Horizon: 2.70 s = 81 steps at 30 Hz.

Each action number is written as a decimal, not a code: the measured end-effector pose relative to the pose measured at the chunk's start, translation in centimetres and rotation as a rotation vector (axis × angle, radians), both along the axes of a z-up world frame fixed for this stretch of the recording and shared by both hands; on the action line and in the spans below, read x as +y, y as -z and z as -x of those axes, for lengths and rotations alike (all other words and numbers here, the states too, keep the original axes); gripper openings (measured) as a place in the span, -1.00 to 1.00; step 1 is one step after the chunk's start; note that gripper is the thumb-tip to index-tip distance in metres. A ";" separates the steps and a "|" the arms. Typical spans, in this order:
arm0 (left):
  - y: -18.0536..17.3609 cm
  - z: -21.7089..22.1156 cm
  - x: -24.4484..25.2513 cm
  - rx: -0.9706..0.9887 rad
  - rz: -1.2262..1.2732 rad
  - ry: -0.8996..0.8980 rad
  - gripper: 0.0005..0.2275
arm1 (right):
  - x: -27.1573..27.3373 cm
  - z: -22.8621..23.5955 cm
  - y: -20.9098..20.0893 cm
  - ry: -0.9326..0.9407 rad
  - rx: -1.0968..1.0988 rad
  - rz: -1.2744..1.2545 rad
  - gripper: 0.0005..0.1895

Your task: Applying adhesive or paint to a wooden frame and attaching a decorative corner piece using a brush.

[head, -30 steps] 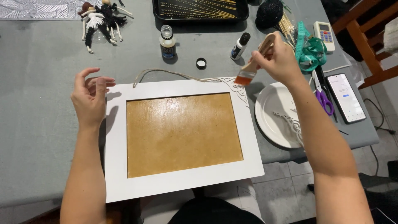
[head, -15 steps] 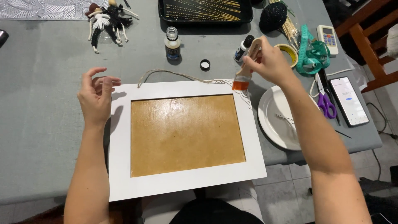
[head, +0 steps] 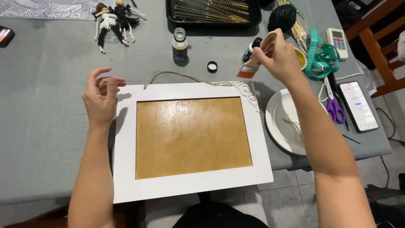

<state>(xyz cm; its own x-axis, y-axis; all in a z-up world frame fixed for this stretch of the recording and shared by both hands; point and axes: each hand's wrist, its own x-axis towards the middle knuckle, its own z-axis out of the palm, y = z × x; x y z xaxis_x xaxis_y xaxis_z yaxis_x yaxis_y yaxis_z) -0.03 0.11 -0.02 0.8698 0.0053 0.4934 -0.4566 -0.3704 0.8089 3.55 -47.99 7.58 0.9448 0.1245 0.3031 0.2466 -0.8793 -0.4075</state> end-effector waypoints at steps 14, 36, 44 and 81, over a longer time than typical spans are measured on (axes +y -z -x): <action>-0.1 0.1 -0.1 0.004 0.013 0.003 -0.71 | 1.1 0.2 -0.8 0.017 0.154 -0.076 -0.65; 7.2 -9.5 -25.1 -0.353 -0.824 0.308 -0.86 | 1.7 0.0 -1.8 -0.092 -0.039 -0.344 -0.83; 2.8 -5.8 -24.5 -0.367 -0.834 0.301 -0.91 | 1.5 -1.2 -0.9 -0.093 0.120 -0.352 -0.75; 4.1 -7.2 -20.1 -0.607 -0.780 0.235 -0.86 | -2.2 0.9 0.2 0.110 0.311 -0.291 -0.59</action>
